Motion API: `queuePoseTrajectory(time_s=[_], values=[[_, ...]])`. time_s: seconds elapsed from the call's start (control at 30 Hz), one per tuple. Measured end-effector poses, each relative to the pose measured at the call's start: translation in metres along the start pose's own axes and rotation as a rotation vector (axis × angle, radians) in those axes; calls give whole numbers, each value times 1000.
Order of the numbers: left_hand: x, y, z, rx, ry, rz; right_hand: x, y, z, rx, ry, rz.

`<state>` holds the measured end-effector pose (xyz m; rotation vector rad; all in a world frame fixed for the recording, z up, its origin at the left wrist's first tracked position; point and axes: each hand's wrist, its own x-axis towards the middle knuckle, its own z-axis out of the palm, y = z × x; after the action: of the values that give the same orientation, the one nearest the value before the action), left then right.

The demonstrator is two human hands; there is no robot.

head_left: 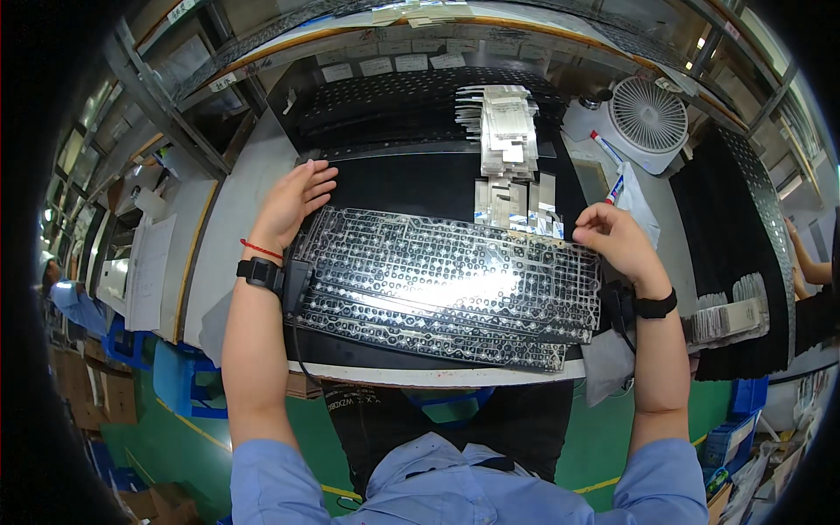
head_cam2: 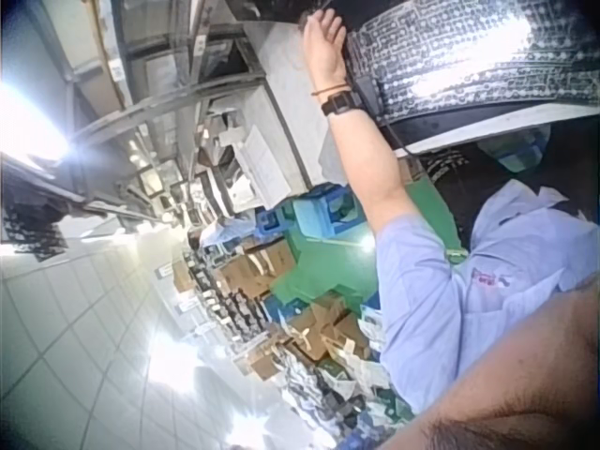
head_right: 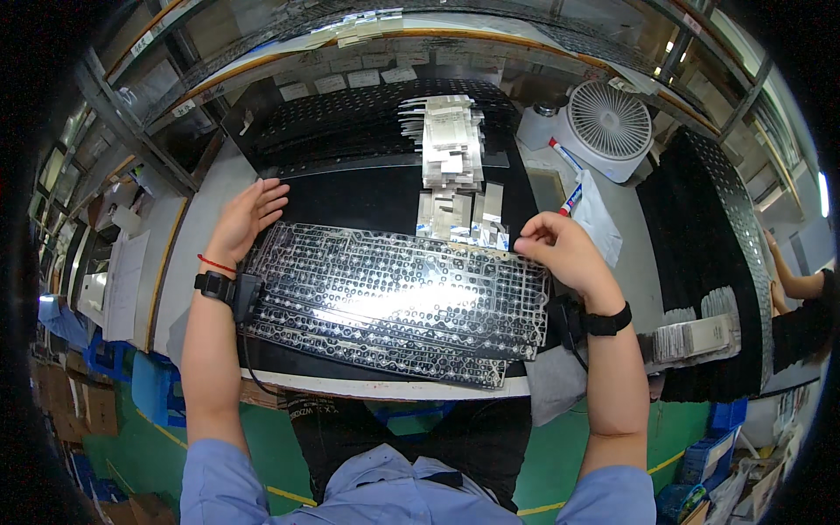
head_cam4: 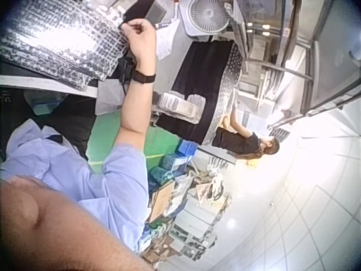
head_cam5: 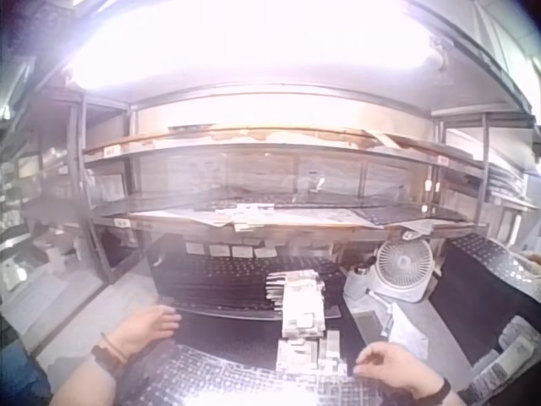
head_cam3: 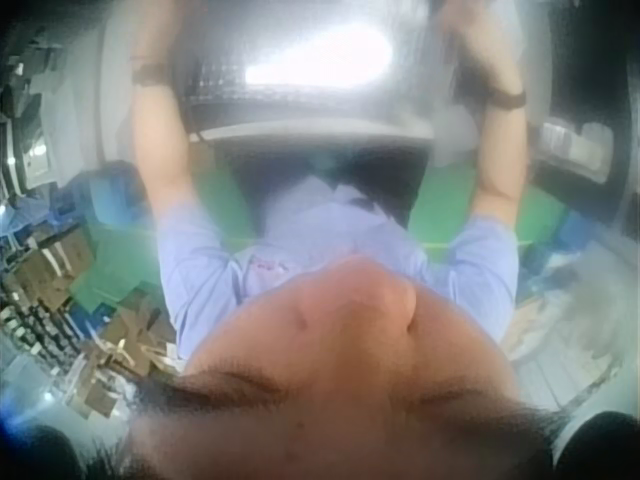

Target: The recorder is inspecting and handling flexible electronic keyboard membrane layers.

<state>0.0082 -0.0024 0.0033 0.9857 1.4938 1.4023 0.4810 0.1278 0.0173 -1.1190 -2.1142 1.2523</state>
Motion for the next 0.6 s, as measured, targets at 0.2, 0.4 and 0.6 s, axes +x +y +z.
queuePoseTrajectory(time_s=[0.2, 0.4, 0.6], values=[[0, -1, -1, -9, 5, 4, 1, 11, -1, -89, -177, 53], [3, -3, -2, -60, 14, 24, 3, 4, 1, 60, 52, -63], [-3, 3, 7, -171, -82, 10, 4, 6, 0, 113, 114, -30]])
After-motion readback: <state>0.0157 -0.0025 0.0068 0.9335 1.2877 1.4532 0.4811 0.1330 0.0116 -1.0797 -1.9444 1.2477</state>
